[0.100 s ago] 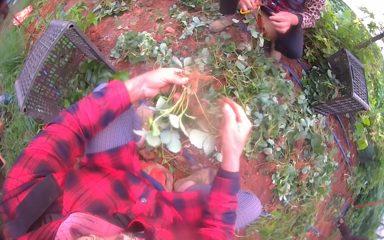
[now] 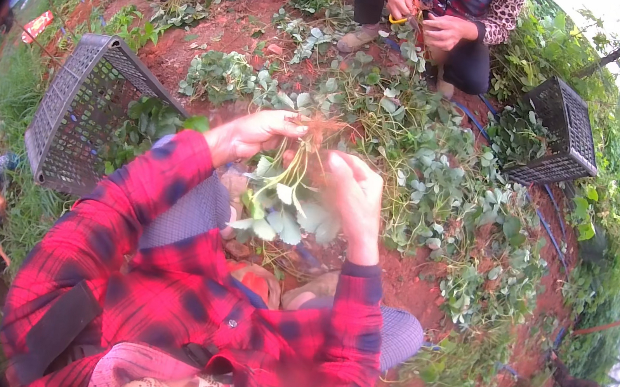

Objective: The person is harvesting leafy vegetables in a garden. They are picking the vegetables by hand and placing them into a basket.

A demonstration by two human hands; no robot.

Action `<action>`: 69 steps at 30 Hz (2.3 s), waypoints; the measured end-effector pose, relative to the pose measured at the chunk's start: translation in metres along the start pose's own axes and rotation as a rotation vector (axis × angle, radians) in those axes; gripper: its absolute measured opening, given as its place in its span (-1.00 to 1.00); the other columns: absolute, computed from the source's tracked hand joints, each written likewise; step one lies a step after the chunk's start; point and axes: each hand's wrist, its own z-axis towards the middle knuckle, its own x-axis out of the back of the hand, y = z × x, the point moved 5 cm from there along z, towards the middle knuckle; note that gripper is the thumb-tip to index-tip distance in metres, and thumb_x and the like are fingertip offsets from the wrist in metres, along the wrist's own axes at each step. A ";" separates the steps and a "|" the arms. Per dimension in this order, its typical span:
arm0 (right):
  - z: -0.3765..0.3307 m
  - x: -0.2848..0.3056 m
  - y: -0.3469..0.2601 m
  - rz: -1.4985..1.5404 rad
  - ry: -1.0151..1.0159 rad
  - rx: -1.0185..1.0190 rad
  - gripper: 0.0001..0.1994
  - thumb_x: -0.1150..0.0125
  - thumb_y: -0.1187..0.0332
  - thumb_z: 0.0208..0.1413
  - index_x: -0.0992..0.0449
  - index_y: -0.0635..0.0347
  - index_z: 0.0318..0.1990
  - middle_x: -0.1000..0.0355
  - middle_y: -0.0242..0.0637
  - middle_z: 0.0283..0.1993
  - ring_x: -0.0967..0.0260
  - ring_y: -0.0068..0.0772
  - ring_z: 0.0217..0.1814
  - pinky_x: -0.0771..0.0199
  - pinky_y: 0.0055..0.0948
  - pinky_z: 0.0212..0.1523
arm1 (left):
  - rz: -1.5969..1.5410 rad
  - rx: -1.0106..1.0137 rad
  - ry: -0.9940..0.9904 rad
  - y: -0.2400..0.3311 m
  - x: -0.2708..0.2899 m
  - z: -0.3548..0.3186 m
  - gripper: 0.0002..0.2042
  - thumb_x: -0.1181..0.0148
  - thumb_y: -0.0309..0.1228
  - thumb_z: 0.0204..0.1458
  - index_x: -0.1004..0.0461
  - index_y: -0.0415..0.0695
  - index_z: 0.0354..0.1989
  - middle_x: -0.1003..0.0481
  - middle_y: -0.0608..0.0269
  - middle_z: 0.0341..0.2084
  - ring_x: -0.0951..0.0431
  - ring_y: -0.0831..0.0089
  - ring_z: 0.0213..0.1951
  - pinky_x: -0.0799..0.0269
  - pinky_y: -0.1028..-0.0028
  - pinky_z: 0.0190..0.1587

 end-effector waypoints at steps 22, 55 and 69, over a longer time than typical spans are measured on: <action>-0.031 0.035 0.187 -1.056 -0.056 0.016 -0.81 -0.08 0.45 -0.13 -0.47 0.32 -0.32 -0.45 -0.10 -0.43 -0.40 -0.25 -0.41 -0.37 -0.40 -0.32 | 0.182 -0.160 0.569 0.020 0.039 -0.004 -0.90 -0.09 -0.37 -0.04 -0.45 -0.09 -0.38 -0.38 0.48 -0.57 -0.29 0.68 -0.59 -0.24 0.63 -0.52; 0.023 -0.028 0.114 0.156 -0.439 -0.180 -0.64 -0.17 0.30 -0.12 -0.40 0.29 -0.14 -0.39 -0.33 -0.22 -0.30 -0.61 -0.25 -0.31 -0.60 -0.22 | 0.071 0.179 0.504 -0.035 0.049 0.003 -0.84 -0.16 -0.42 -0.12 -0.39 -0.23 -0.39 -0.46 0.17 -0.59 -0.52 0.36 -0.44 -0.47 0.42 -0.42; 0.098 0.242 0.230 -1.236 0.486 -0.338 0.06 -0.29 -0.22 -0.47 0.01 0.28 0.16 -0.17 0.08 0.06 -0.16 0.02 0.07 -0.20 -0.11 0.01 | 0.165 0.197 0.503 -0.023 0.019 0.019 -0.82 -0.09 -0.40 -0.06 -0.35 -0.26 -0.36 -0.39 0.27 -0.71 -0.48 0.39 -0.51 -0.41 0.48 -0.48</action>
